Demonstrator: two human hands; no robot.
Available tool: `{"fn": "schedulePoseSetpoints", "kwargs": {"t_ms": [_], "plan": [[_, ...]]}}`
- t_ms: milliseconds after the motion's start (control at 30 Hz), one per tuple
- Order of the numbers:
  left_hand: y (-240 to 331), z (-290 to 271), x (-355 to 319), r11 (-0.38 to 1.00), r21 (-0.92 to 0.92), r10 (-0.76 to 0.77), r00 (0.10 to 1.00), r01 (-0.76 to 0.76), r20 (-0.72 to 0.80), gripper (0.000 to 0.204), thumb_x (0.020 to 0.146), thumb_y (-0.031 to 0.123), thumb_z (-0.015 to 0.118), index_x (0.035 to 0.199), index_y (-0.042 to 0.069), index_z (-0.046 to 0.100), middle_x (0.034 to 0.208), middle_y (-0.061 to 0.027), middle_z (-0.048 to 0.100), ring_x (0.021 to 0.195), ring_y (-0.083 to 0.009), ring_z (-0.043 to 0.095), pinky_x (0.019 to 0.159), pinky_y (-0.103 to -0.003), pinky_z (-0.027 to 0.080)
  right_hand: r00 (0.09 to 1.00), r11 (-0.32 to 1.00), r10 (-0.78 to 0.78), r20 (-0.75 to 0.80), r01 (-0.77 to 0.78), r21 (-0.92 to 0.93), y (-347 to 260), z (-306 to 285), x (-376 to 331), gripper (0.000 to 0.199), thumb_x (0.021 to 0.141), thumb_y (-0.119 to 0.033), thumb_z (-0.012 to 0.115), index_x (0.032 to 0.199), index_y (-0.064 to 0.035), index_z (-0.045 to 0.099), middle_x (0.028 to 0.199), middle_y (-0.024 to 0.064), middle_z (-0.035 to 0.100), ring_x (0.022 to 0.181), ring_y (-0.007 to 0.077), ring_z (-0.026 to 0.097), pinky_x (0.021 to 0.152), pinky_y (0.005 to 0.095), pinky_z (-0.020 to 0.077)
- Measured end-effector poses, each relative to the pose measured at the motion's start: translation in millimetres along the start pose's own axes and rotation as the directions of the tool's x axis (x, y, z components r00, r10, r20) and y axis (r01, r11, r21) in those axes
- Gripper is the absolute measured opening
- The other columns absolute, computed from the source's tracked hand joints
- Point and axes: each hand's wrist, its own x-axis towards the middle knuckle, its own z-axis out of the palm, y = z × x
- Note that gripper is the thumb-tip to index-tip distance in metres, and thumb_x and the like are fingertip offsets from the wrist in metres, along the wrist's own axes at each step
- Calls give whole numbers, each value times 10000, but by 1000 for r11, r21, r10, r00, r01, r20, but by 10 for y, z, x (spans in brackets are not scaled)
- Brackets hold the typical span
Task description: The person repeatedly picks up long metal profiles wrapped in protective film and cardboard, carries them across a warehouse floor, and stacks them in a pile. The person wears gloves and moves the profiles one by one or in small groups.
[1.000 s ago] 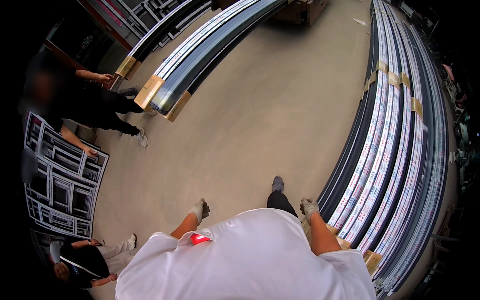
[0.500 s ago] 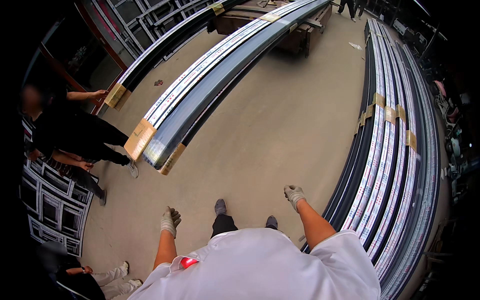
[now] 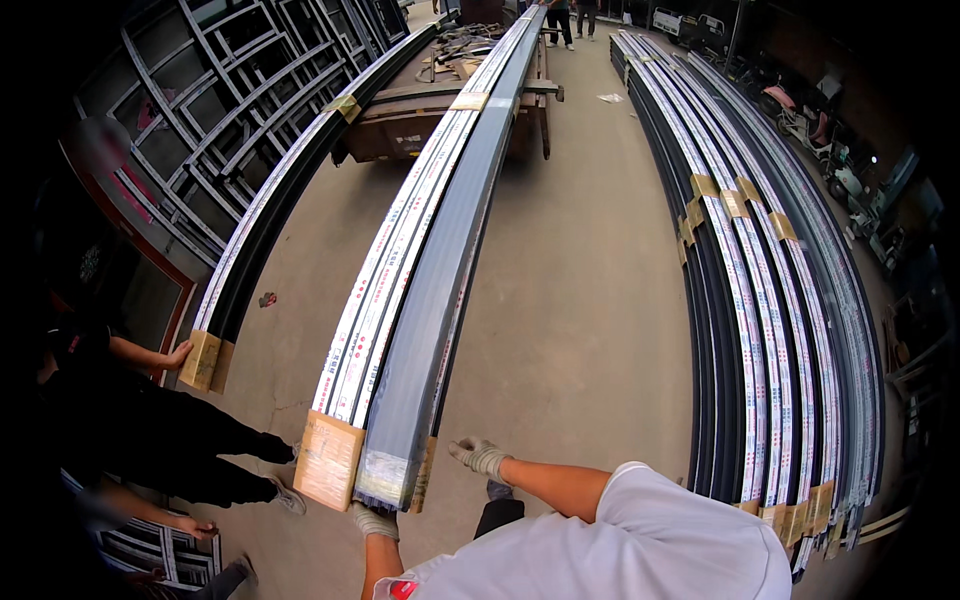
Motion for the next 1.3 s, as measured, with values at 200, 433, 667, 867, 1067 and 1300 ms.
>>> {"fn": "schedulePoseSetpoints", "kwargs": {"t_ms": [200,433,667,867,1067,1300], "plan": [[79,214,-156,995,98,2,999,3,-49,737,981,636,303,1501,119,378,1544,-87,386,1416,-288,357,1168,-473,280,989,991,96,-115,-84,100,-803,646,167,849,753,-672,737,1106,77,555,1047,199,646,938,232,636,801,332,522],[86,231,-57,999,41,-17,996,21,-89,751,980,647,277,1502,116,375,1546,-85,387,1421,-282,353,1169,-464,277,960,995,55,-274,-31,93,-1101,867,-41,816,762,-597,763,1165,81,552,1056,204,651,958,282,635,866,379,506],[119,161,-66,989,143,20,960,21,-279,651,985,543,373,1466,109,432,1495,-99,448,1331,-288,469,1086,-480,391,956,973,143,-258,-88,213,-1220,850,-122,818,753,-588,773,1173,86,577,1110,219,659,1032,291,639,914,386,492],[56,127,3,935,338,252,875,-109,-414,654,999,508,402,1494,81,370,1472,-119,456,1268,-284,515,1042,-425,435,969,945,147,-200,-78,319,-1262,762,-137,811,738,-572,800,1166,85,593,1130,209,666,1066,284,638,940,387,480],[72,497,-307,938,338,204,915,-80,-348,669,1008,508,371,1521,80,321,1514,-124,402,1340,-283,431,1125,-422,325,966,915,169,-196,-80,395,-1014,721,67,859,726,-597,803,1198,79,564,1138,200,658,1065,285,630,938,372,481],[75,800,-354,897,412,319,877,-158,-360,719,995,508,361,1510,8,315,1526,-118,392,1360,-267,411,1144,-387,280,952,928,171,-254,-68,367,-716,700,267,727,835,-686,623,1117,-16,592,1076,156,625,1030,265,585,923,409,454]]}}
